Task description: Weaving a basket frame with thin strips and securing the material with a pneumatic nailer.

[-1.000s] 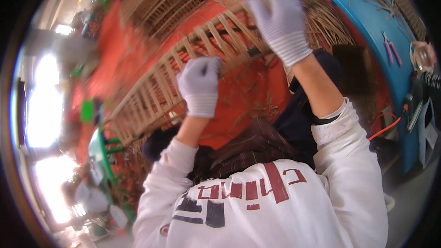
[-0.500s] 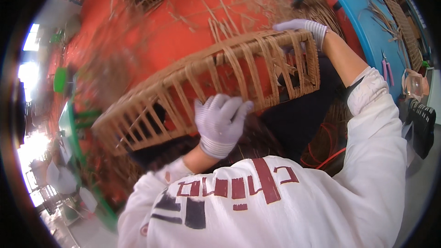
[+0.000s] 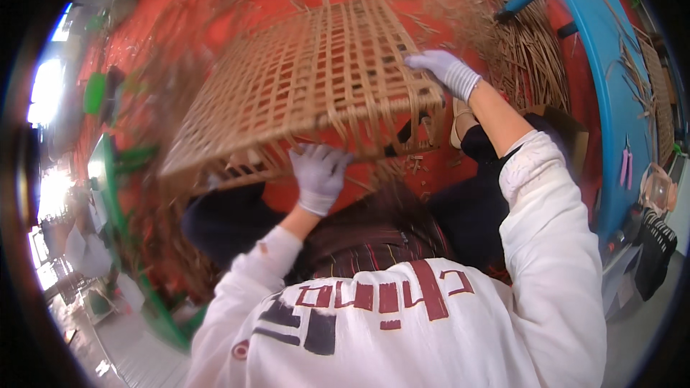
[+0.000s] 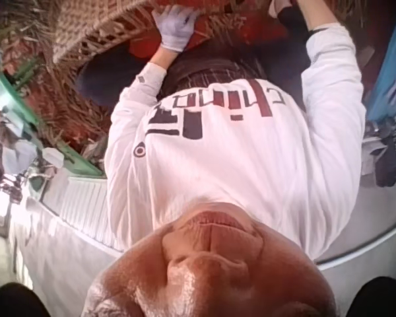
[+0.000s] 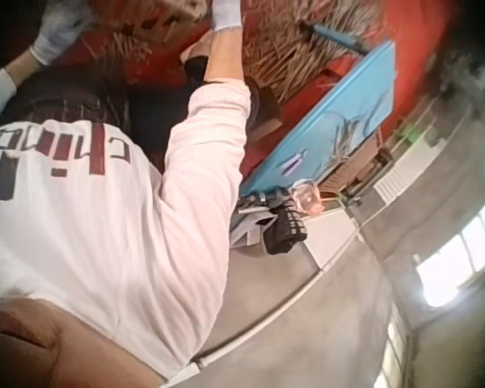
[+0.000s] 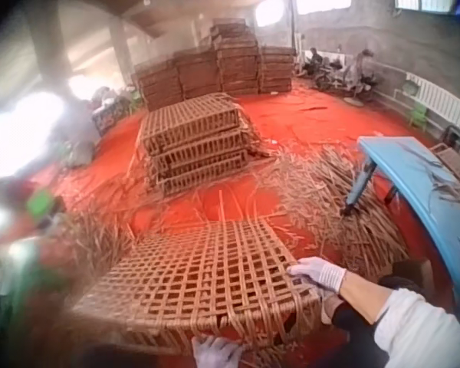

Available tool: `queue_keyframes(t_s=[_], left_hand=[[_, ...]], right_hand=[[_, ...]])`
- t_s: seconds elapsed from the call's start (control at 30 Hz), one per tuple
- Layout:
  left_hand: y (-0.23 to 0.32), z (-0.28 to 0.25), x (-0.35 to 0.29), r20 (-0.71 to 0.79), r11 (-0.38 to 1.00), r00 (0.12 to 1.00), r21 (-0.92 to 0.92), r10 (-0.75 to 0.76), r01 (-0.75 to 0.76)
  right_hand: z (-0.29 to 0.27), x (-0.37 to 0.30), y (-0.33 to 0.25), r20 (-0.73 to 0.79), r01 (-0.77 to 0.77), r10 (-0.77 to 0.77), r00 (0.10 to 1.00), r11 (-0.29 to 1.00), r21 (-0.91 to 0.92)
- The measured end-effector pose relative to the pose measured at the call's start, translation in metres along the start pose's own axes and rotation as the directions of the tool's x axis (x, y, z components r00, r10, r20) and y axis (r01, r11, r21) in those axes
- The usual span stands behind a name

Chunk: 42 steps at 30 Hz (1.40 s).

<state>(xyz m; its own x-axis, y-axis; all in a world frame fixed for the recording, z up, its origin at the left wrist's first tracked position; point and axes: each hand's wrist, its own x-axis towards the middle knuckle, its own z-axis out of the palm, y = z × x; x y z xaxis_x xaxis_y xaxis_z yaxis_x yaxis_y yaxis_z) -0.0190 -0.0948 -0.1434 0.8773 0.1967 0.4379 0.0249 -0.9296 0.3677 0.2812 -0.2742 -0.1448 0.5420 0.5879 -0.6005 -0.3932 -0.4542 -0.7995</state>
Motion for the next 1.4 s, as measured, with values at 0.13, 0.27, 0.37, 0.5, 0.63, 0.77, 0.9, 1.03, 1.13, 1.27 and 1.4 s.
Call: queue_keyframes(t_s=[0.13,0.27,0.37,0.5,0.63,0.77,0.9,1.03,1.13,1.27,1.4], left_hand=[[-0.028,0.047,-0.038,0.159,0.992,0.98,0.033,-0.123,0.119],[-0.06,0.096,-0.061,0.338,0.964,0.902,0.1,-0.267,0.247],[-0.083,0.15,-0.093,0.627,0.873,0.638,0.15,-0.446,0.463],[-0.102,0.204,-0.139,0.643,0.756,0.487,0.229,-0.59,0.614],[-0.126,0.212,-0.149,0.493,0.826,0.696,0.09,-0.522,0.556],[-0.131,0.216,-0.16,0.441,0.847,0.745,0.07,-0.501,0.527],[-0.117,0.237,-0.192,0.559,0.878,0.696,0.136,-0.451,0.46],[-0.119,0.252,-0.199,0.673,0.662,0.546,-0.111,-0.498,0.741],[-0.117,0.245,-0.204,0.77,0.373,0.378,-0.197,-0.514,0.907],[-0.119,0.237,-0.2,0.614,0.717,0.633,-0.15,-0.473,0.681],[-0.122,0.23,-0.181,0.48,0.807,0.761,-0.164,-0.437,0.567]], right_hand=[[0.018,0.036,0.044,0.042,0.004,-0.011,0.999,0.988,0.156],[0.021,0.055,0.074,-0.015,-0.068,0.074,0.997,0.969,0.238],[0.02,0.08,0.111,-0.009,-0.174,0.18,0.984,0.963,0.204],[0.013,0.116,0.161,0.008,-0.277,0.279,0.96,0.957,-0.088],[0.01,0.172,0.096,-0.138,-0.071,-0.044,0.99,0.684,-0.726],[0.026,0.277,-0.028,-0.189,0.245,-0.491,0.851,0.688,-0.684],[0.025,0.409,-0.101,-0.073,0.263,-0.656,0.752,0.399,-0.878],[0.031,0.505,-0.129,-0.083,0.081,-0.463,0.882,0.323,-0.943],[0.03,0.537,-0.139,-0.008,0.197,-0.376,0.927,0.503,-0.842],[0.015,0.562,-0.13,0.038,0.228,-0.485,0.874,0.339,-0.913],[0.026,0.579,-0.136,0.162,-0.011,-0.398,0.903,-0.399,-0.917]])
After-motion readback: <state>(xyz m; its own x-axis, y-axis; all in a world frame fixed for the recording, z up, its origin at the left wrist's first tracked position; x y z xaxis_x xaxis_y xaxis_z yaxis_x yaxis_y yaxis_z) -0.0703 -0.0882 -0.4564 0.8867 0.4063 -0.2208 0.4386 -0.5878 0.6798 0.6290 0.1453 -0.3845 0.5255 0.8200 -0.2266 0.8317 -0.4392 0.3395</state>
